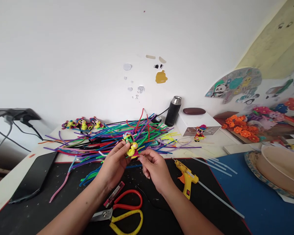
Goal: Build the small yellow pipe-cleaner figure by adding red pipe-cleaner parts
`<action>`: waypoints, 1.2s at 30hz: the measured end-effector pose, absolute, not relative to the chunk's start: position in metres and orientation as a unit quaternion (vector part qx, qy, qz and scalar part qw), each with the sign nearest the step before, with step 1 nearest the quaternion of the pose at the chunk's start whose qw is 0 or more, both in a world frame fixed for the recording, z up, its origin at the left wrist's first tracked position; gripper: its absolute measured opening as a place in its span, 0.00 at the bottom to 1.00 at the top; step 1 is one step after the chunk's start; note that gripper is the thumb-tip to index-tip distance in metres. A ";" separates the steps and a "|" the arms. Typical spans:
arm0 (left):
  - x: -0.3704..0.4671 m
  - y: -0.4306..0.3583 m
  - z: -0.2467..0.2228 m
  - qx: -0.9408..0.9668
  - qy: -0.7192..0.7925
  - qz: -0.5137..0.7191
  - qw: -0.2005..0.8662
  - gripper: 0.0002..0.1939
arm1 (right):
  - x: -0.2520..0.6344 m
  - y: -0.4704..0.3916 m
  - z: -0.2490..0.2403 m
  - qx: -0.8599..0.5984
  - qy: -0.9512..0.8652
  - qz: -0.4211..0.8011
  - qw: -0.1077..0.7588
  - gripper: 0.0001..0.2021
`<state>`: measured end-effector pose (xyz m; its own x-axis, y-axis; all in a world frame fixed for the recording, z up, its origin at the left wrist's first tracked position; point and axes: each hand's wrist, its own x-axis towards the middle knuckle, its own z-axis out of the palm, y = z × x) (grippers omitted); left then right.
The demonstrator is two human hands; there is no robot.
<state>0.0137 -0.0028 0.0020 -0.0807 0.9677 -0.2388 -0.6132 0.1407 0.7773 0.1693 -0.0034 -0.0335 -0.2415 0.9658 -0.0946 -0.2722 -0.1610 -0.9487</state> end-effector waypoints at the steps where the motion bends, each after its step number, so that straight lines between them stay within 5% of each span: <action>1: 0.013 -0.003 0.003 0.223 0.398 0.610 0.648 0.17 | 0.170 -0.003 -0.033 -0.390 -0.427 0.664 0.473 0.19; 10: 0.006 -0.002 0.009 0.242 0.348 0.564 0.709 0.15 | 0.171 -0.001 -0.032 -0.348 -0.310 0.749 0.471 0.23; 16: 0.005 -0.004 0.008 0.290 0.312 0.541 0.726 0.22 | 0.173 0.000 -0.033 -0.315 -0.260 0.788 0.460 0.24; 36: 0.015 -0.003 -0.005 0.268 0.273 0.570 0.727 0.18 | 0.172 -0.002 -0.040 -0.304 -0.232 0.812 0.441 0.21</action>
<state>0.0150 -0.0031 -0.0047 0.2000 0.9756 -0.0908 -0.6825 0.2052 0.7015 0.1722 -0.0025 -0.0396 -0.4262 0.8576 -0.2879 -0.5754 -0.5026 -0.6452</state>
